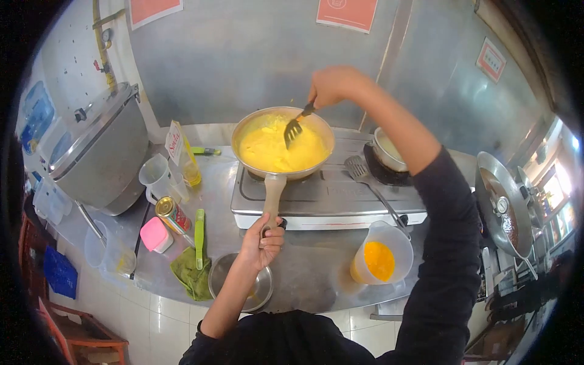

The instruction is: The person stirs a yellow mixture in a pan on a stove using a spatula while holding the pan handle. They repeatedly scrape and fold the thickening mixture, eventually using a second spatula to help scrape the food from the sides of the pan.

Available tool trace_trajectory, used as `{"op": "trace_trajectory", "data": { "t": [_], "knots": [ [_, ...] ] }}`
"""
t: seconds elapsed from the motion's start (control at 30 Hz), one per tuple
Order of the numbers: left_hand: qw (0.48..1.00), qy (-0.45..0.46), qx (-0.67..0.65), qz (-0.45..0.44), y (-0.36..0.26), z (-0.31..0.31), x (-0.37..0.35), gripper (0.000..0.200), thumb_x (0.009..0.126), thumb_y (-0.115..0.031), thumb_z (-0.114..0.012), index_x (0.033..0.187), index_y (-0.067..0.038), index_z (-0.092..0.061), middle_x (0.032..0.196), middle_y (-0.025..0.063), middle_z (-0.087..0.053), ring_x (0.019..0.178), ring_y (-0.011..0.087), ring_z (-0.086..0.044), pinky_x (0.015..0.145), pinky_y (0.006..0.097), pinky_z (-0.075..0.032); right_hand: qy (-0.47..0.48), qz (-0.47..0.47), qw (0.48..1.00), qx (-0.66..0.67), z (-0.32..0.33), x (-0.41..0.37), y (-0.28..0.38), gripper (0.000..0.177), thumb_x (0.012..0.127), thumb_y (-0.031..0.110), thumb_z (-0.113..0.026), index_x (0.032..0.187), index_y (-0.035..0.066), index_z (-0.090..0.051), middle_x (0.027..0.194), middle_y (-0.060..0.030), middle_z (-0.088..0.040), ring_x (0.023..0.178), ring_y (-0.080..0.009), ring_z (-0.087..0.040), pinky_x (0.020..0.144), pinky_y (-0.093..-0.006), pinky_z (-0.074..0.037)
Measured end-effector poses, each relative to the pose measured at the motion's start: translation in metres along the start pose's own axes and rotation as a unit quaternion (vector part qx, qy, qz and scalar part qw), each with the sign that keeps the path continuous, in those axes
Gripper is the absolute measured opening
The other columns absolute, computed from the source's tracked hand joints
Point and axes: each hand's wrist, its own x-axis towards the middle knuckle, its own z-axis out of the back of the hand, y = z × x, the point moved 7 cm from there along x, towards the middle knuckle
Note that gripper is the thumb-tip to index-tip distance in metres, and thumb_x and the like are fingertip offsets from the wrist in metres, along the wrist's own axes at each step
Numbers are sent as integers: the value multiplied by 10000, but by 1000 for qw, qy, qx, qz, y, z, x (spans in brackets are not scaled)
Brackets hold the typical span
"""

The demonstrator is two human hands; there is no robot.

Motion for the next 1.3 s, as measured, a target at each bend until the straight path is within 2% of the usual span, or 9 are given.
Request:
{"op": "trace_trajectory", "data": {
  "t": [0.13,0.23,0.3,0.53,0.7,0.83,0.9,1.1,1.3],
  "knots": [
    [1000,-6,10,-9,-1,0,-1,233,858,-321,-458,888,-91,-444,558,-59,-324,413,17,-296,353,150,-253,137,-41,989,-21,-26,-11,-10,264,690,239,-613,947,184,-638,797,-85,-633,728,-262,-593,620,-366,-451],
    [1000,-4,4,-12,0,0,0,239,859,-320,-456,888,-83,-443,558,-57,-324,408,17,-296,349,149,-250,119,-67,989,-55,-51,-18,2,246,692,223,-604,916,128,-644,807,-119,-627,737,-276,-599,622,-369,-465],
    [1000,-11,6,-20,-1,1,0,238,862,-319,-453,888,-82,-443,558,-55,-326,405,18,-296,347,151,-250,40,-130,989,-57,-60,-11,-2,255,682,206,-618,890,59,-633,891,-124,-620,853,-255,-595,692,-376,-480],
    [1000,9,2,-5,-1,1,1,240,862,-323,-455,881,-84,-451,559,-52,-327,412,20,-301,351,152,-252,3,-148,989,-13,-78,30,-18,253,706,187,-596,927,67,-621,921,-116,-614,866,-265,-592,706,-368,-483],
    [1000,5,18,3,-2,3,2,231,858,-326,-461,878,-96,-454,561,-55,-324,418,21,-297,359,159,-256,-112,-81,990,-4,-95,63,-14,248,711,180,-578,952,191,-636,838,-122,-620,775,-291,-596,660,-382,-485],
    [1000,12,15,5,-2,2,1,230,856,-329,-464,883,-100,-451,563,-57,-321,422,20,-294,366,161,-257,-154,6,986,-64,-70,47,3,197,716,170,-560,892,159,-649,825,-105,-622,746,-282,-604,628,-375,-489],
    [999,9,36,1,-2,4,0,233,856,-331,-464,890,-101,-447,565,-60,-322,423,20,-297,369,161,-258,-164,25,984,-59,-48,36,6,189,705,180,-581,877,206,-655,792,-93,-623,734,-277,-602,612,-362,-486],
    [1000,23,-4,15,0,1,1,230,860,-326,-458,889,-97,-447,565,-60,-329,419,20,-302,371,161,-259,5,-57,986,-159,-3,-12,30,218,674,202,-631,886,156,-653,812,-100,-628,763,-239,-601,626,-345,-479],
    [1000,3,-5,-7,0,4,2,237,855,-321,-469,887,-88,-449,565,-57,-340,408,22,-300,359,158,-249,-14,-92,985,-143,-71,19,59,145,666,162,-609,785,102,-666,767,-84,-641,706,-219,-620,581,-319,-481]
  ]
}}
